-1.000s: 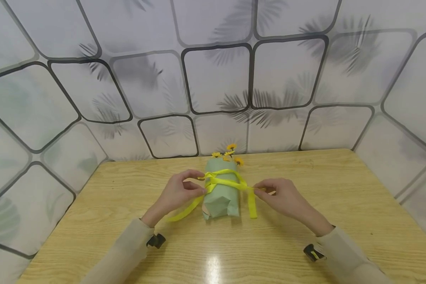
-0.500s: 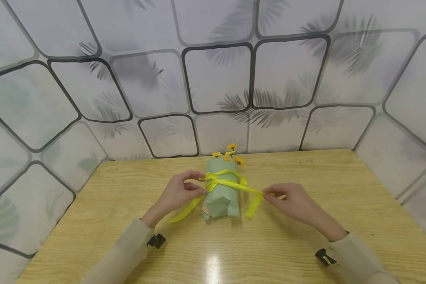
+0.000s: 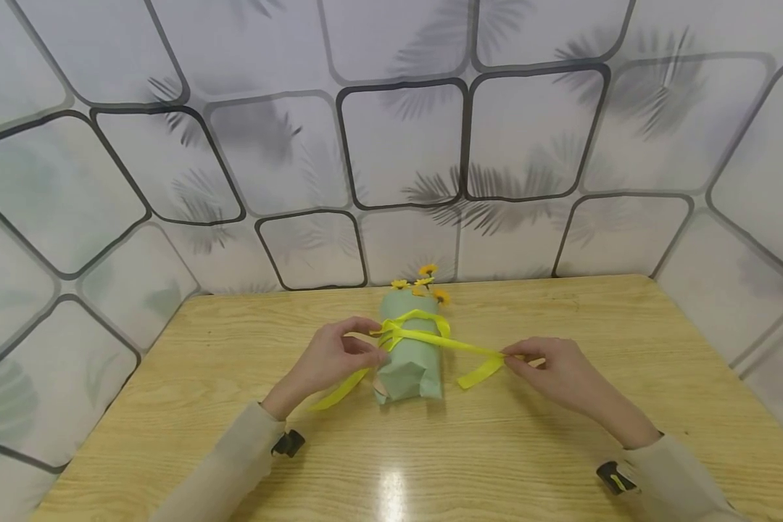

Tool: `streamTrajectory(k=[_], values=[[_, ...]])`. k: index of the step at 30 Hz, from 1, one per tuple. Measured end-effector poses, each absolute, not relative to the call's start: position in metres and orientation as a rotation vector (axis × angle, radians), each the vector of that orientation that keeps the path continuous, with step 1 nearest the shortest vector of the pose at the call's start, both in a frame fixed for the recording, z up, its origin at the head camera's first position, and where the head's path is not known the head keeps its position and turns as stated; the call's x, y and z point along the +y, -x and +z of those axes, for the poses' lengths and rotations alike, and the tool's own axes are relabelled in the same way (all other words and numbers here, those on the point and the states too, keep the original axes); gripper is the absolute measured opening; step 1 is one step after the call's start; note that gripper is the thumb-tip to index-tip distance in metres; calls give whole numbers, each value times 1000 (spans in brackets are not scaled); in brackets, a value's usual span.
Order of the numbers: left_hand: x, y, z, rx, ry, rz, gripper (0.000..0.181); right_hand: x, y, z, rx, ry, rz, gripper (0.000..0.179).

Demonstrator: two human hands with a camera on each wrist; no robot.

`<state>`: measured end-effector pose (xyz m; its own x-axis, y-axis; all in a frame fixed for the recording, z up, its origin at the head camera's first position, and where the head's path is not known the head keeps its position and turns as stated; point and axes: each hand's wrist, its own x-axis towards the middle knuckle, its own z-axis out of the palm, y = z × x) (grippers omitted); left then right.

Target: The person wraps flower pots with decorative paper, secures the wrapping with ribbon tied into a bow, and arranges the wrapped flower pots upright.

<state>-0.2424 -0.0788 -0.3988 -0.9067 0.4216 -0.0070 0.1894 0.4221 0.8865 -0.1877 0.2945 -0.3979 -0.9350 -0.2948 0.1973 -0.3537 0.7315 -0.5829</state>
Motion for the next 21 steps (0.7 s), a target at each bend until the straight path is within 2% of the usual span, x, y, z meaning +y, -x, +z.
streamTrajectory(k=[4,15,21], values=[[-79,242,-400,2456,-544,1471,52,296,187,-400,-2830,-532,972,17],[-79,244,-400,2486,-550,1570,26,301,186,-398,-2829,-514,977,16],[-80,243,-398,2488,-540,1577,23,311,185,-401,-2853,-473,968,18]])
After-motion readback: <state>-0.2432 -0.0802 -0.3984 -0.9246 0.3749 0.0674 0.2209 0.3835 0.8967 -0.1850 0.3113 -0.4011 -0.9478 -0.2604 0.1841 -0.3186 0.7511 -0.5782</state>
